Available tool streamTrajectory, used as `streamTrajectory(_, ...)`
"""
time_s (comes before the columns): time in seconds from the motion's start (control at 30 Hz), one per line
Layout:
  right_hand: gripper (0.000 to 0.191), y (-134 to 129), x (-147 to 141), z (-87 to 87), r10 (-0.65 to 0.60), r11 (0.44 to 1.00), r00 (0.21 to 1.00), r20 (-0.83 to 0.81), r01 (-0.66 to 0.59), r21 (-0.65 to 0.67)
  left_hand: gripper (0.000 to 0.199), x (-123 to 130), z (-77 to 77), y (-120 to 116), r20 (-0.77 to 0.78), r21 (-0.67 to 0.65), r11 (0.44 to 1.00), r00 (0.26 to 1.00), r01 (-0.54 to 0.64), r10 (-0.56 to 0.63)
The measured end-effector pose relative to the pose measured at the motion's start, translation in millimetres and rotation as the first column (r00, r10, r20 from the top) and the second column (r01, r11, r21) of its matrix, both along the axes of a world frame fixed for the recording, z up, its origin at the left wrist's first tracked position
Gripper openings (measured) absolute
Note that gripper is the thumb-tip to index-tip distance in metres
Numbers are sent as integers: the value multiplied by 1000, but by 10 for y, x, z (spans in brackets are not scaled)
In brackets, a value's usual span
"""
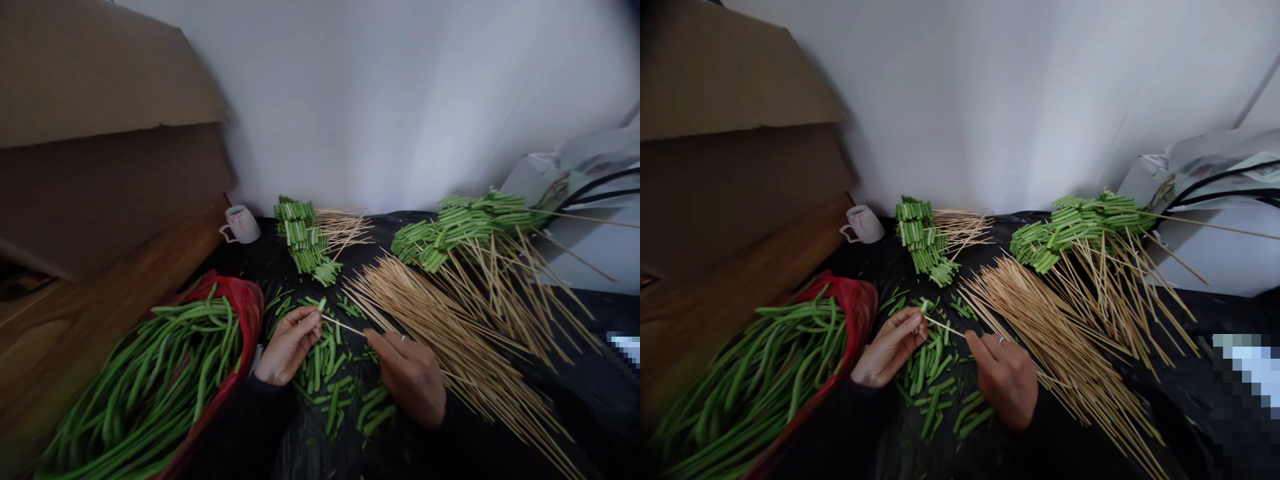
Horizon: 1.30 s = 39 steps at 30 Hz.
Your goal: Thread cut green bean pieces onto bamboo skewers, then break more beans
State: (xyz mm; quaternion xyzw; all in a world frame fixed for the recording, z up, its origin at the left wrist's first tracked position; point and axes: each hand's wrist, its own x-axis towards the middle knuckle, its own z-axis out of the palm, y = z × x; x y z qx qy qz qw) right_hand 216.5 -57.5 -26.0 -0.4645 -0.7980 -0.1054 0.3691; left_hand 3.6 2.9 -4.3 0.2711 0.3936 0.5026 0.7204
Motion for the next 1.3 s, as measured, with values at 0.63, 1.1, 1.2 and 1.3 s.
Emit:
streamTrajectory(0.63,29,-42,-139,21,-34,999,999,-23,34,-35,26,193,-21,-139,-110,9,992,986,130,-128)
streamTrajectory(1.1,30,9,-146,88,-17,999,999,-36,16,-33,24,170,-1,-93,-414,213,933,892,291,-183)
streamTrajectory(1.2,29,34,-44,101,-52,998,996,-72,49,-38,24,59,76,-25,-588,258,923,805,284,-83)
streamTrajectory(1.3,28,50,30,87,-75,997,994,-81,73,-32,25,-43,67,22,-744,304,902,668,308,23)
